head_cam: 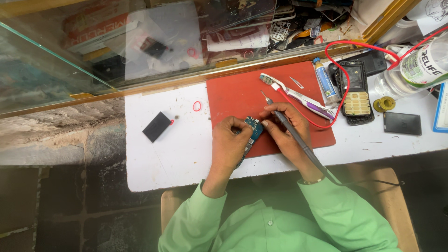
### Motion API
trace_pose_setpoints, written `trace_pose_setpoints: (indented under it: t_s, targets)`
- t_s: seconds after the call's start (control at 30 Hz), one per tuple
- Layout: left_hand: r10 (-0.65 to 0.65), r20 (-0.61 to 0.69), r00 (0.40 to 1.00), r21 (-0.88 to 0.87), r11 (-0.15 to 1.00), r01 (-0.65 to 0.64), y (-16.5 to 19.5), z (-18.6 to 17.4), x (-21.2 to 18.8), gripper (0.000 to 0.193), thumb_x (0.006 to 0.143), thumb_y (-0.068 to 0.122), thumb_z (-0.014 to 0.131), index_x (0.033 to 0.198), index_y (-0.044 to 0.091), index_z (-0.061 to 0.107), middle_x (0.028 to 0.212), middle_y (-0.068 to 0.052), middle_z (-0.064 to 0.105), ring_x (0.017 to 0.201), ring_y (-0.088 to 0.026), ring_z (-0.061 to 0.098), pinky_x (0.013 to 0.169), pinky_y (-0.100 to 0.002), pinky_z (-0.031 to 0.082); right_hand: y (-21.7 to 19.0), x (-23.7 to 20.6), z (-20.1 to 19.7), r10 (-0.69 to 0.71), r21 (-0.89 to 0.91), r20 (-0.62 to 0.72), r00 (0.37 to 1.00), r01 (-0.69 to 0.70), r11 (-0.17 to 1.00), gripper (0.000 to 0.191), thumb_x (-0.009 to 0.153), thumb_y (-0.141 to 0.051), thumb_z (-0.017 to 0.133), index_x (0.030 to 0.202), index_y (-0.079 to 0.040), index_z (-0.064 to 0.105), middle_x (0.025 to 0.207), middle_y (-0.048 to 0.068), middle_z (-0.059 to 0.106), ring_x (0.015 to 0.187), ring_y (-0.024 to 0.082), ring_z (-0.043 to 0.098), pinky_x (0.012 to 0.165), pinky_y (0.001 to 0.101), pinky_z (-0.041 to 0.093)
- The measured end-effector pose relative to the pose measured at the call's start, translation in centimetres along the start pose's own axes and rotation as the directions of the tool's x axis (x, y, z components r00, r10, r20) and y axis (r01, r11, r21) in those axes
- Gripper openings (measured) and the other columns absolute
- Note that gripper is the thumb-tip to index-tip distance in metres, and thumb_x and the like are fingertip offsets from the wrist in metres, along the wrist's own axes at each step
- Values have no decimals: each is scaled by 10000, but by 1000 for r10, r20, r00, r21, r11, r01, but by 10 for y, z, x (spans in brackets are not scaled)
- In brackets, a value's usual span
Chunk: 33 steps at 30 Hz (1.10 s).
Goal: The person holds a small black electronic device with a red wire and uses a metal tool to probe and adjust connections on its circuit board. They remove a rubber band, flip the device to expose the board, and continue working with a soldering iron on the exposed components.
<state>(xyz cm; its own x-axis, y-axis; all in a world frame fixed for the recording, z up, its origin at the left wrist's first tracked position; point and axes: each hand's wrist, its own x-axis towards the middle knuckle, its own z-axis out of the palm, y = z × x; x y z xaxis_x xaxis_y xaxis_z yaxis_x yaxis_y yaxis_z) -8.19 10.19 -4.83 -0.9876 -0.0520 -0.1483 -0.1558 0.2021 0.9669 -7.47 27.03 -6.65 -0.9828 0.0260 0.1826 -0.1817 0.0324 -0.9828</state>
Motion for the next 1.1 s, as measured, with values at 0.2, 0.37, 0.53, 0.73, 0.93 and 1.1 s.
trace_pose_setpoints:
  t_s: [0.2, 0.37, 0.53, 0.73, 0.93, 1.1]
  targets:
    - [43, 59, 997, -125, 992, -35, -6, -4, 0, 109, 833, 61, 678, 837, -48, 690, 852, -87, 746, 687, -102, 641, 607, -262, 533, -7, -2, 4, -124, -22, 79, 989, 126, 992, 329, 897, 127, 684, 1181, -24, 614, 1144, 97, 707, 1117, 166, 684, 1018, 307, 558]
    - [-67, 166, 984, -211, 972, 101, -13, -8, 4, 97, 854, 42, 691, 882, -49, 710, 770, -115, 716, 649, -113, 618, 564, -259, 500, -15, -1, 3, -298, -158, 186, 936, 328, 931, 331, 844, 135, 719, 1112, -50, 657, 1088, 91, 705, 1098, 189, 676, 979, 318, 566]
    - [-12, 266, 964, -344, 933, 107, -20, -14, 9, 86, 847, 14, 696, 885, -61, 715, 848, -97, 735, 728, -115, 662, 657, -242, 544, -13, 0, 0, -252, -116, 205, 946, 279, 953, 298, 866, 121, 738, 1090, -66, 678, 1052, 71, 690, 1006, 162, 701, 901, 284, 588]
    - [39, 312, 949, -264, 963, 48, -22, -19, 11, 78, 834, 8, 710, 864, -61, 727, 874, -88, 728, 760, -123, 666, 686, -249, 546, 0, 3, -9, -181, -99, 272, 945, 215, 972, 286, 864, 106, 727, 1096, -51, 672, 1024, 70, 703, 960, 147, 714, 860, 272, 600]
    - [31, 290, 957, -230, 972, 38, -19, -16, 8, 72, 825, 17, 703, 848, -51, 708, 881, -72, 724, 745, -120, 661, 666, -255, 548, 10, 4, -16, -38, 52, 263, 964, 26, 998, 245, 921, 107, 694, 1129, -10, 638, 1064, 87, 693, 1036, 155, 681, 964, 293, 569]
    - [39, 221, 974, -120, 993, -13, -14, -13, 3, 72, 812, 20, 695, 848, -41, 704, 843, -85, 726, 730, -109, 659, 652, -250, 546, 7, 1, -18, -71, 172, 209, 975, 35, 984, 294, 960, 121, 590, 1207, -37, 568, 1237, 114, 697, 1210, 201, 692, 1088, 334, 559]
